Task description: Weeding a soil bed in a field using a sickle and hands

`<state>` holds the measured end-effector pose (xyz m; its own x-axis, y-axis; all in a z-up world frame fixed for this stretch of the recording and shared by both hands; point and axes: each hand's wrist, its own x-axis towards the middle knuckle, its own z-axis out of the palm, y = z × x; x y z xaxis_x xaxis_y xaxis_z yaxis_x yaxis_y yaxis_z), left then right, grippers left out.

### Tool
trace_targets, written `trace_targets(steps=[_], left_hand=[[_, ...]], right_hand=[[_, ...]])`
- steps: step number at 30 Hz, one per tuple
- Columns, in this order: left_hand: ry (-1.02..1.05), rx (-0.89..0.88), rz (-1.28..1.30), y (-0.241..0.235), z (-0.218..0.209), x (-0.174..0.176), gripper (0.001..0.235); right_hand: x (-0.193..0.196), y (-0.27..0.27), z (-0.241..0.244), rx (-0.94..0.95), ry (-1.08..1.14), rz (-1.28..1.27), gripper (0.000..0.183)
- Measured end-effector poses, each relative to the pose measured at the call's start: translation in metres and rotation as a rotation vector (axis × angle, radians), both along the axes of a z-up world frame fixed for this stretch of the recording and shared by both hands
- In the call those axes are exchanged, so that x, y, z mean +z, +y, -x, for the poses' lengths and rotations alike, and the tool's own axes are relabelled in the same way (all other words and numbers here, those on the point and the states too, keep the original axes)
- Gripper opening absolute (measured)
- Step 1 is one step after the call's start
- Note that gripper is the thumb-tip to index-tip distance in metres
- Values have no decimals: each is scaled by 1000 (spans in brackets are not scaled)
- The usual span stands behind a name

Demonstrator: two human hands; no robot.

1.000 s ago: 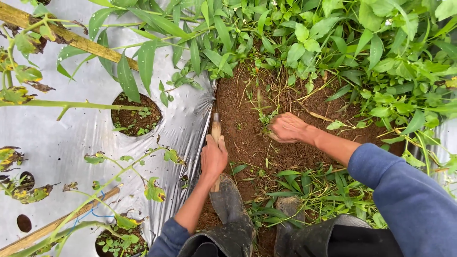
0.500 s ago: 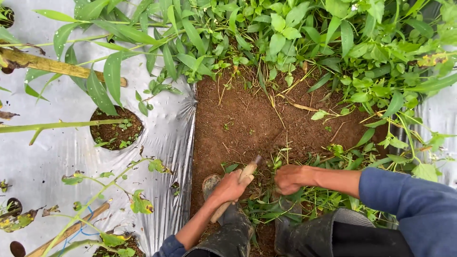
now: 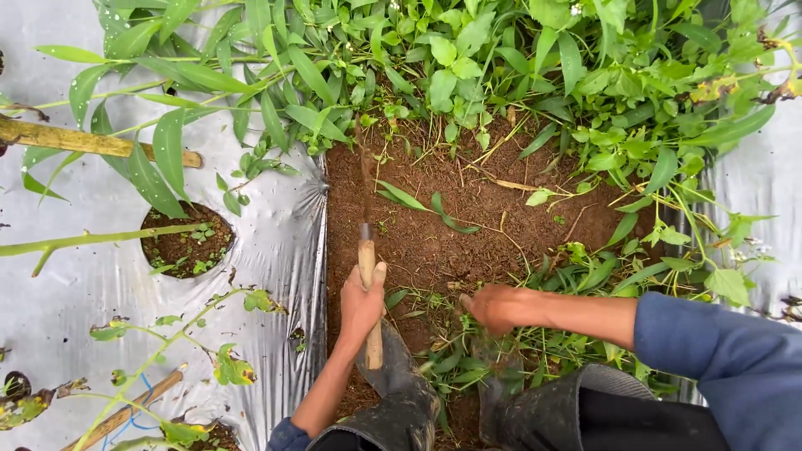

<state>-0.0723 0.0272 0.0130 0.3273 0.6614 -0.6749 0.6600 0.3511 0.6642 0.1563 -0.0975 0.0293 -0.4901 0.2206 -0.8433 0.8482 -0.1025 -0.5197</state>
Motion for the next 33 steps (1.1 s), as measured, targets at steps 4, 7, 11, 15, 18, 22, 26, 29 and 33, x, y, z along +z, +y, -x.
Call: trace_targets(steps=[4,7,11,15,18,22,26,29,33], left_hand=[[92,31,-173,9,2,1,33],[166,-13,-270,20,-2,6,32],[220,-87,-288,34,-2,-13,33],[142,-128,-79,11,-28,73,34],[128,-403,38,-24,-10,27,28],[106,-547,119,-38,-5,12,28],[85,-473,59,-27,-2,6,27],[134,-313,-70,-11,-4,14,22],[221,-169,-235,11,-3,15,21]], right_hand=[[34,43,-10,-49,-156,-227,68],[53,72,-18,-241,-248,-479,59],[12,78,-41,-188,-295,-562,74],[-86,20,-21,160,-183,-548,43],[-104,-26,7,206,13,-438,30],[-97,-48,33,440,-7,-489,28],[-115,-45,41,439,-61,-547,32],[-116,-37,36,412,-176,-533,37],[-150,-57,39,410,-208,-506,35]])
